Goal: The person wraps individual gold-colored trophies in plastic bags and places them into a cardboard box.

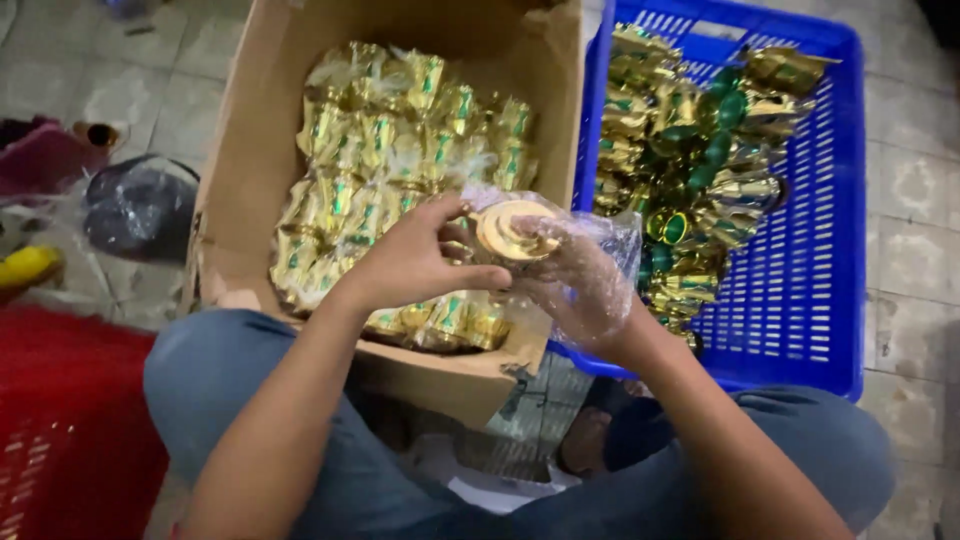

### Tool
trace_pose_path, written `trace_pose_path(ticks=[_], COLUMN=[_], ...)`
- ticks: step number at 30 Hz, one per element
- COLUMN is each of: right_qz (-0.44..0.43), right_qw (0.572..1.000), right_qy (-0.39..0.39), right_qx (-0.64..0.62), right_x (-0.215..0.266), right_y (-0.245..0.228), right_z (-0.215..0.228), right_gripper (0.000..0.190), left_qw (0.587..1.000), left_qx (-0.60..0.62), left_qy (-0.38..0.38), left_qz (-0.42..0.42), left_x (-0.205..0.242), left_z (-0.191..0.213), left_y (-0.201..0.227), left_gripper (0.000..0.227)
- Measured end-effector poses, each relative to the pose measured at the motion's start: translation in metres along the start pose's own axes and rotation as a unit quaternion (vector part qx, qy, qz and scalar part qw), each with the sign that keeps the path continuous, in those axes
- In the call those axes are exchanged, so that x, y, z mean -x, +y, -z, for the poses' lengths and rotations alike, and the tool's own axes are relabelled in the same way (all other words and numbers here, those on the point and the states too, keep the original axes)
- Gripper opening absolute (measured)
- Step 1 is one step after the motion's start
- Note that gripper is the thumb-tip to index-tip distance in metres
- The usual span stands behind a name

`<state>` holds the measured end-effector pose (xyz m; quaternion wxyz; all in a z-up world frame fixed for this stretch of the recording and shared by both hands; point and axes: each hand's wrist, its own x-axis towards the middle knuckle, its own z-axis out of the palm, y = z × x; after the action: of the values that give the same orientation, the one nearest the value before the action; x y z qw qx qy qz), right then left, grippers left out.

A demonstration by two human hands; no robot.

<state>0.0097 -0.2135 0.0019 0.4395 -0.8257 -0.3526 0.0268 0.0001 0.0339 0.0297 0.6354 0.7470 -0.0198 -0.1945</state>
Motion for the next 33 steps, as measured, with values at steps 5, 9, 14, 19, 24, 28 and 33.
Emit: trace_pose_path(ticks=[5, 9, 14, 19, 24, 28, 33], right_qz=[-0.085, -0.100, 0.060, -0.005, -0.027, 0.007, 0.122], right_qw=[0.995, 0.991, 0.983, 0.996, 0.993, 0.995, 0.992], right_qy=[-0.059, -0.070, -0.138, -0.087, -0.058, -0.065, -0.036], right_qx=[-0.008, 0.058, 0.107, -0.002, -0.097, -0.071, 0.003], right_x=[0.006, 0.009, 0.003, 0.011, -0.013, -0.002, 0.002], right_y=[0.011, 0.018, 0.016, 0.001, -0.031, -0.018, -0.021], right_z=[0.002, -0.003, -0.006, -0.020, 0.005, -0.009, -0.018], right_gripper=[0.032, 0.025, 0.012, 0.017, 0.032, 0.045, 0.058], left_qw=[0.998, 0.985, 0.969, 0.987, 0.988, 0.964, 0.914], left_qx=[-0.040, -0.123, -0.229, -0.135, -0.101, -0.255, -0.393], left_qy=[0.030, 0.063, 0.006, -0.010, 0.024, -0.008, -0.025], left_qz=[0.027, -0.101, -0.090, -0.085, -0.110, -0.079, -0.095], left_x=[0.002, -0.003, 0.012, 0.005, 0.004, 0.011, 0.016], left_z=[-0.019, -0.022, -0.021, -0.013, -0.010, -0.013, -0.017], left_y=[0.023, 0.007, 0.027, 0.026, 0.025, 0.031, 0.022], left_gripper=[0.072, 0.103, 0.100, 0.113, 0.105, 0.079, 0.067])
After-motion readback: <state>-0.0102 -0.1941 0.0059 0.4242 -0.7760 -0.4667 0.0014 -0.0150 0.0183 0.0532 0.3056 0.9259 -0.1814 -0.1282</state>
